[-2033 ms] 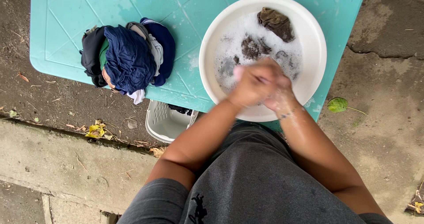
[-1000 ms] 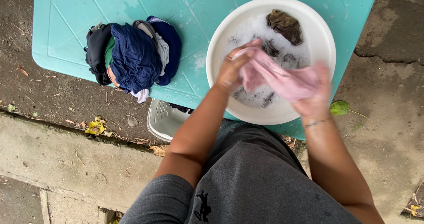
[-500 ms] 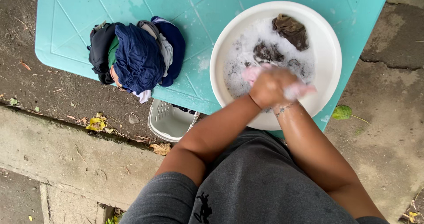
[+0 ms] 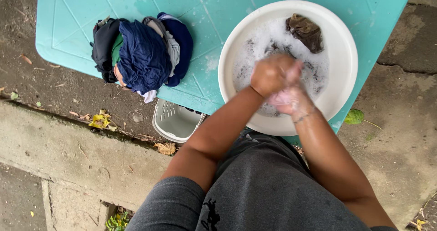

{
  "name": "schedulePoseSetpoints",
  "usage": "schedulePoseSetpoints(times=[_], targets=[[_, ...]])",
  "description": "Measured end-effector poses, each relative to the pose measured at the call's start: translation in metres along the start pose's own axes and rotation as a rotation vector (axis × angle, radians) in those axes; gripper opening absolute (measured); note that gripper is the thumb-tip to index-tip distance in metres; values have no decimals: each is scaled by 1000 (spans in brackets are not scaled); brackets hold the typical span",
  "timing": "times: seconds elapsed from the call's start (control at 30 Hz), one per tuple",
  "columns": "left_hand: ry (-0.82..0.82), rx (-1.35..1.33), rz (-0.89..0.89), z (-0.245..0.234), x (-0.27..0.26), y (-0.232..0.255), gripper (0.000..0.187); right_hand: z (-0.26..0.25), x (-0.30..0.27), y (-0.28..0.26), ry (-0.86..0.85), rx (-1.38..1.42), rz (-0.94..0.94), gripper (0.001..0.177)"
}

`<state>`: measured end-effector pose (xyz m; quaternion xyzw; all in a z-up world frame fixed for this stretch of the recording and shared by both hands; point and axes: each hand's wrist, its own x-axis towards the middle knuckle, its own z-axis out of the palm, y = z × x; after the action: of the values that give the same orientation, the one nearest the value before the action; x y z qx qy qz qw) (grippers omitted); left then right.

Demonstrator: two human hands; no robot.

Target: The person washes clothes in a basin of soapy water by hand, scrubbing a dark item and then a pink item before placing them aside.

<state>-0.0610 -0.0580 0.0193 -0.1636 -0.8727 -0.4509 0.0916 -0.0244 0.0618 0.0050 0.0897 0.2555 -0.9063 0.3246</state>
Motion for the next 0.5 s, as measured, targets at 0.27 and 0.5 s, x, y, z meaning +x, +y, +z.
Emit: schedulePoseSetpoints(times=[0.27, 0.5], targets=[[-492, 769, -284, -22, -34, -86, 32, -41, -11, -21, 13, -1087, 340, 47], [-1109, 480, -277, 45, -88, -97, 39, -29, 2, 33, 96, -2165, 801, 39]])
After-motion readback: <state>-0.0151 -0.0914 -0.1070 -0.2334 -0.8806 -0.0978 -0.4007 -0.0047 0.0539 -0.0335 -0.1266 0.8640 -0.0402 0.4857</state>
